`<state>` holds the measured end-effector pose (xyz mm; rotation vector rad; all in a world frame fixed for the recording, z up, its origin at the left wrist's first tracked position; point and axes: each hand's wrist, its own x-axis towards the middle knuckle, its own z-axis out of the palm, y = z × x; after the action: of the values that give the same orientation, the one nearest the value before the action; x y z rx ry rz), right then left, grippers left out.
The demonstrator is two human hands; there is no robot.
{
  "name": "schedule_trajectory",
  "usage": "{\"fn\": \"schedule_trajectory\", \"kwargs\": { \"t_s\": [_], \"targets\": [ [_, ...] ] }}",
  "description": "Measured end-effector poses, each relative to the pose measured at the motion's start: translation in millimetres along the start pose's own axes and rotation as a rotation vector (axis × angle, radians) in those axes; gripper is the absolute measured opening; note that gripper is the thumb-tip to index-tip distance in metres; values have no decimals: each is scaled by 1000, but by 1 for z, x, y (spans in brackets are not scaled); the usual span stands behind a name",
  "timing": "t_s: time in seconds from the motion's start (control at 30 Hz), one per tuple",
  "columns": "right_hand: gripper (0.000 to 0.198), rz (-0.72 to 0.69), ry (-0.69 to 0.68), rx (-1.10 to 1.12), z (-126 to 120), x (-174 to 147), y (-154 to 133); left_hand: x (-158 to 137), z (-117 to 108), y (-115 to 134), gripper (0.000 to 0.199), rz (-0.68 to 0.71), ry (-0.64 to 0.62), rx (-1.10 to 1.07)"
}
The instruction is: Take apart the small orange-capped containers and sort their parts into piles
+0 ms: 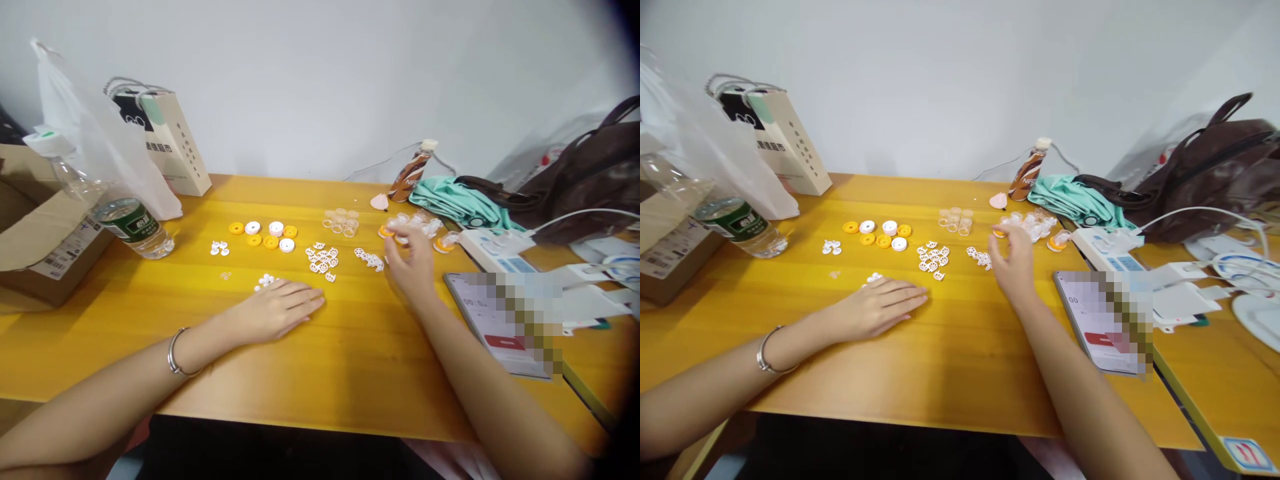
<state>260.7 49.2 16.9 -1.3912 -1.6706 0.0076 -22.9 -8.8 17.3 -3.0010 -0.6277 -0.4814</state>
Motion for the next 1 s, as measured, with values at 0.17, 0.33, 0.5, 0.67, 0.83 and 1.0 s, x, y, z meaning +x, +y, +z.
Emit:
{"fn": "schedule_trajectory", "kwargs": {
  "t_s": [0.17,0.33,0.5,0.67,0.83,1.0],
  "targets": [
    [56,10,19,-463,-8,16,56,-3,10,-2,32,31,-15,32],
    [53,9,-111,-609,-5,13,73,-2,8,-4,29,58,5,36],
    [35,-30,-48,-523,-4,19,74,-2,7,-4,25,90,38,1],
    [24,-14,-41,-428,-2,20,69,-3,6,-6,26,60,27,-108],
    [32,-12,89,-231,-4,15,52,-4,8,-8,27,-34,58,-215],
    [36,-128,70,83,-7,1,7,-7,1,-21,26,-75,91,-179]
  ]
}}
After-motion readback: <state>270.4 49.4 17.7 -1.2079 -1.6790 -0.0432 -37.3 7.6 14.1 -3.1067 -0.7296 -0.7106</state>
